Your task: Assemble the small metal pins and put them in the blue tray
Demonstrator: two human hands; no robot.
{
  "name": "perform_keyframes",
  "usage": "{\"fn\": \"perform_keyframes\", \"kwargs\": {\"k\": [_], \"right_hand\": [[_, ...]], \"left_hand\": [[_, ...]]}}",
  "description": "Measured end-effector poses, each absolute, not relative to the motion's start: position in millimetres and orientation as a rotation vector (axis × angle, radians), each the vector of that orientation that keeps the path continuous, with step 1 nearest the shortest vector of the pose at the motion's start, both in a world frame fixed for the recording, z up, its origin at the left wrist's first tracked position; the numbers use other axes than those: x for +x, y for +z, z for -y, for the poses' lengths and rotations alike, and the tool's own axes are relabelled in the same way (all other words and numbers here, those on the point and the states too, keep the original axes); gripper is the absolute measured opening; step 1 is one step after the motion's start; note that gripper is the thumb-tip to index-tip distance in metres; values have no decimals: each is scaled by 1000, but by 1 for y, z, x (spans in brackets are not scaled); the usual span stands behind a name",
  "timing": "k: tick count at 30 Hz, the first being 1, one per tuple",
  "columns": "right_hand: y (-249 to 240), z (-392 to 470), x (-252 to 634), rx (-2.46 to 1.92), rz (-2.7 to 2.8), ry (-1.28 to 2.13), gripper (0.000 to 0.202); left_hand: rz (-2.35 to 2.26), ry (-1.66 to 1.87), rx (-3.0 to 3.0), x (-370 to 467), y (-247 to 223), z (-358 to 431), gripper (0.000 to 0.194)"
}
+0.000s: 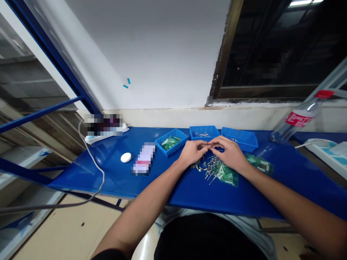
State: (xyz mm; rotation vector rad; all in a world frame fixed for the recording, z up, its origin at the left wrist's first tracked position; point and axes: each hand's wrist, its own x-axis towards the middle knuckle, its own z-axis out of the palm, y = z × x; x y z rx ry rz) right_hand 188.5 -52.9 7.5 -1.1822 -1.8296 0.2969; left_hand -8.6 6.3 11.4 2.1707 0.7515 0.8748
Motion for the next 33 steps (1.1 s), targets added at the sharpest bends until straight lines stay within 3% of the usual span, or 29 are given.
{"fn": "perform_keyframes", "kwargs": {"k": [27,33], "right_hand": [[0,49,190,-1299,1826,251,20],[4,51,190,-1302,1813,244,15]], "left_hand": [[-730,989,2136,-9,8,-8,9],[-785,942,2124,-8,13,-2,29]]}}
